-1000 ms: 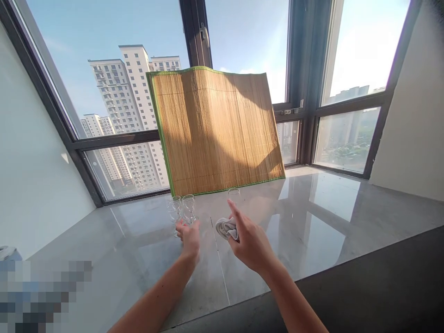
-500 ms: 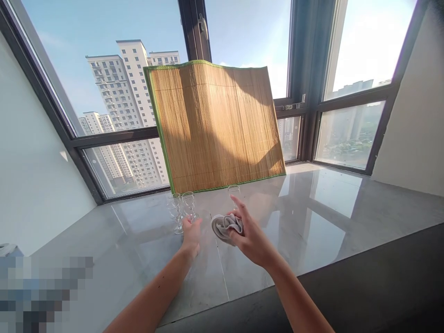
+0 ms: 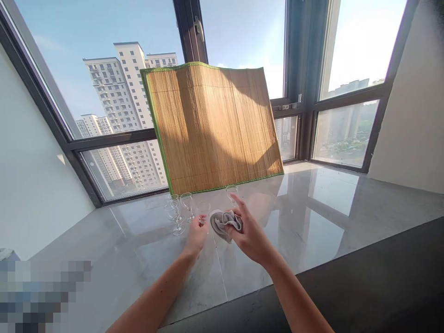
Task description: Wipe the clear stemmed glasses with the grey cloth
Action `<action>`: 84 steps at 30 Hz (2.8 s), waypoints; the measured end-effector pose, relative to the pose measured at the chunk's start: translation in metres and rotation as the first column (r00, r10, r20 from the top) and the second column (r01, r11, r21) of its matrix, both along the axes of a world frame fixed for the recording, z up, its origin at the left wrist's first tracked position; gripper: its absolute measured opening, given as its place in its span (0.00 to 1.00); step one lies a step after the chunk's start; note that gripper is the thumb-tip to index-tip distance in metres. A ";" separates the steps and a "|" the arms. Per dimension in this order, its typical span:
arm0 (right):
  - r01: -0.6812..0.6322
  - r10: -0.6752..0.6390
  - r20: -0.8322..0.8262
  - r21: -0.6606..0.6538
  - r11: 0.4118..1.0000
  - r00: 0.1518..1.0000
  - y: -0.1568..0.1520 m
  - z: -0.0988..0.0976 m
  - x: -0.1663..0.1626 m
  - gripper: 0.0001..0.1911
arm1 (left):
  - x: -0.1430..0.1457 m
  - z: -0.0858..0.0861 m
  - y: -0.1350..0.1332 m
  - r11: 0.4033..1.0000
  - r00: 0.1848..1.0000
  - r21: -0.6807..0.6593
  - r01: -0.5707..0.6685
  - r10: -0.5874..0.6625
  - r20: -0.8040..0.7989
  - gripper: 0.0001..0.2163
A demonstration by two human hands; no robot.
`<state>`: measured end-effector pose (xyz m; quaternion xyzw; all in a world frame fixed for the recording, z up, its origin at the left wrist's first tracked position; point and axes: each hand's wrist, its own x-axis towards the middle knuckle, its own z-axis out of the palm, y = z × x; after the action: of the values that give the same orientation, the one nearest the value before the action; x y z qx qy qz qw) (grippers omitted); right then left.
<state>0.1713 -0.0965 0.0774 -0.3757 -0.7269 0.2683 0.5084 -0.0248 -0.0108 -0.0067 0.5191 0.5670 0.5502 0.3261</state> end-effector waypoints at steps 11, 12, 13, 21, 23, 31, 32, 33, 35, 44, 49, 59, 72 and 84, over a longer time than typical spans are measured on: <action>0.410 -0.285 0.623 -0.062 0.910 0.728 0.035 -0.066 -0.005 0.39 | 0.000 0.012 -0.008 0.999 0.994 -0.017 -0.040 0.038 -0.101 0.15; 0.427 -0.294 0.621 -0.071 0.902 0.726 0.035 -0.066 -0.006 0.35 | 0.000 0.011 -0.008 0.999 0.994 -0.016 -0.037 0.035 -0.104 0.15; 0.436 -0.297 0.624 -0.080 0.896 0.723 0.035 -0.065 -0.006 0.33 | 0.000 0.011 -0.008 0.999 0.993 -0.015 -0.036 0.034 -0.111 0.15; 0.424 -0.313 0.590 -0.056 0.904 0.745 0.038 -0.067 -0.002 0.37 | -0.002 0.006 -0.003 1.000 0.931 -0.006 0.002 -0.004 -0.365 0.13; 0.420 -0.329 0.560 -0.038 0.907 0.760 0.036 -0.070 -0.004 0.38 | -0.001 0.004 -0.002 1.000 0.876 0.012 0.005 0.001 -0.483 0.13; 0.268 -0.290 0.269 0.117 0.956 0.918 0.031 -0.078 -0.018 0.45 | 0.001 0.014 -0.016 1.000 0.601 0.000 0.012 -0.008 -0.799 0.16; 0.242 -0.276 0.241 0.160 0.957 0.930 0.030 -0.077 -0.020 0.45 | 0.001 0.016 -0.018 1.000 0.564 0.016 0.024 0.000 -0.826 0.14; 0.224 -0.268 0.225 0.201 0.953 0.937 0.030 -0.076 -0.022 0.45 | 0.002 0.018 -0.020 0.998 0.522 0.045 0.045 0.014 -0.853 0.13; 0.220 -0.281 0.223 0.265 0.939 0.933 0.028 -0.072 -0.025 0.43 | 0.004 0.020 -0.023 0.987 0.441 0.116 0.112 0.055 -0.896 0.12; 0.409 -0.448 0.136 0.243 0.880 0.884 0.038 -0.059 -0.006 0.36 | 0.004 0.025 -0.024 0.961 0.482 0.220 0.170 0.113 -0.869 0.15; 0.430 -0.454 0.273 0.145 0.891 0.848 0.045 -0.061 0.005 0.36 | 0.003 0.022 -0.021 0.954 0.502 0.261 0.150 0.154 -0.851 0.16; 0.122 -0.123 -0.084 -0.013 0.992 0.989 0.045 -0.054 -0.004 0.36 | 0.009 0.017 -0.018 0.944 0.550 0.240 0.227 0.079 -0.832 0.09; 0.309 -0.311 -0.032 -0.062 0.949 0.950 0.055 -0.065 0.008 0.33 | 0.014 0.014 -0.011 0.967 0.957 0.030 0.252 -0.245 -0.154 0.15; 0.021 -0.030 -0.055 -0.151 0.988 0.998 0.049 -0.069 -0.014 0.39 | 0.009 0.020 -0.014 0.948 0.929 -0.068 0.312 -0.289 0.233 0.17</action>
<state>0.1570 -0.0475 0.0082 -0.4144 -0.6850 0.3265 0.5024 -0.0159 -0.0247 0.0138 0.5182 0.4688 0.5176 0.4937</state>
